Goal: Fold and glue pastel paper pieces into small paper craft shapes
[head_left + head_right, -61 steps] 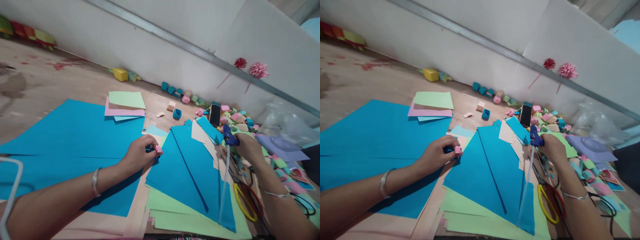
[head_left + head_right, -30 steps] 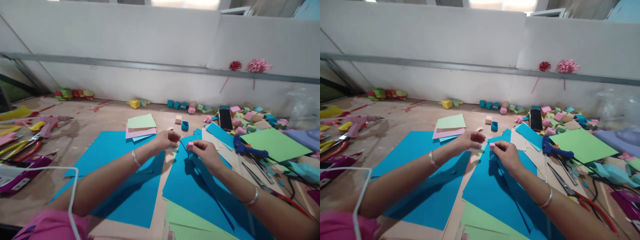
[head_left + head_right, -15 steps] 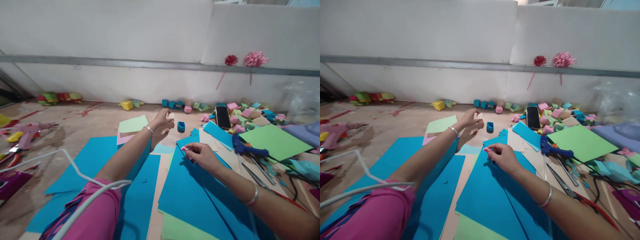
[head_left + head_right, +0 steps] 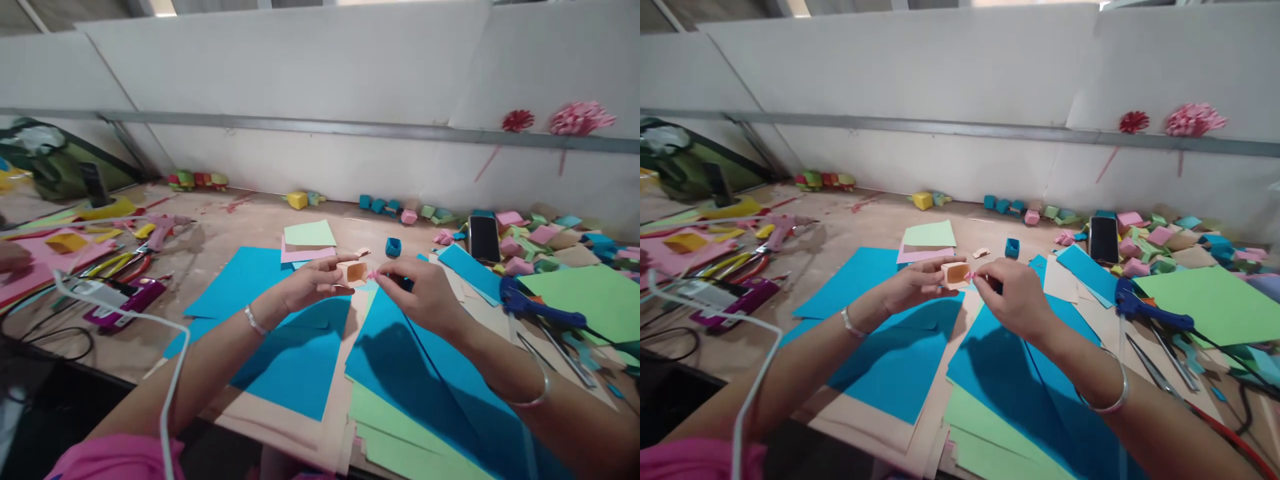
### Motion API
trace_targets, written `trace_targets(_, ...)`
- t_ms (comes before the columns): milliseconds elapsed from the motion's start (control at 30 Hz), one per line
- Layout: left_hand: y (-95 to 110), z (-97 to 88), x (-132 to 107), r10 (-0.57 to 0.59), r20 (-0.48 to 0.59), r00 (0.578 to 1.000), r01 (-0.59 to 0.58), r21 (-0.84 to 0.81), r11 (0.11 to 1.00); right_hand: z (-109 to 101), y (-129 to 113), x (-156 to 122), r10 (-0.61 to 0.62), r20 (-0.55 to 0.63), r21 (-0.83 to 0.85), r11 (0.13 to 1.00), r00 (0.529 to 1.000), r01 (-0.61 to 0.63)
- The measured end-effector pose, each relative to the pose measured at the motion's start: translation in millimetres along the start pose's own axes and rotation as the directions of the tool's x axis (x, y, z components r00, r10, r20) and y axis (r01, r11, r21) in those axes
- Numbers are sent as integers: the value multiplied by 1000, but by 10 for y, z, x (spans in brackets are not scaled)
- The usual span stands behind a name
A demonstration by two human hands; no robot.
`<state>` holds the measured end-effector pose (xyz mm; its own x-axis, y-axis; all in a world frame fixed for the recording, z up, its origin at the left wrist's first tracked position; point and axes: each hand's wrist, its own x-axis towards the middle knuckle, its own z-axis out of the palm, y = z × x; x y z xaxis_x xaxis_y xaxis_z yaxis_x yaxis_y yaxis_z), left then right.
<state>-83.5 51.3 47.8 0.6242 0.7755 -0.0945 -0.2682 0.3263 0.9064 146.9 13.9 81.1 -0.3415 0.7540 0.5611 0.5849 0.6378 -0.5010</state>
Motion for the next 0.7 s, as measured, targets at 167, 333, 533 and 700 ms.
trace_targets(167, -68, 52, -88, 5, -92, 996, -10, -51, 999, 221, -128, -5, -312, -66, -535, 813, 948, 231)
trace_targets(333, -160, 191, -124, 75, -168, 983, -80, -26, 996, 345, -185, -5, -413, -23, -711, 647, 910, 276)
trace_targets(533, -291, 331, -153, 74, -308, 948, -88, -30, 996, 428, -131, -31, -449, 31, -706, 622, 893, 337)
trace_targets(700, -374, 443, -206, 126, -344, 930, -92, 111, 989, 473, -36, -50, -512, 45, -690, 605, 858, 397)
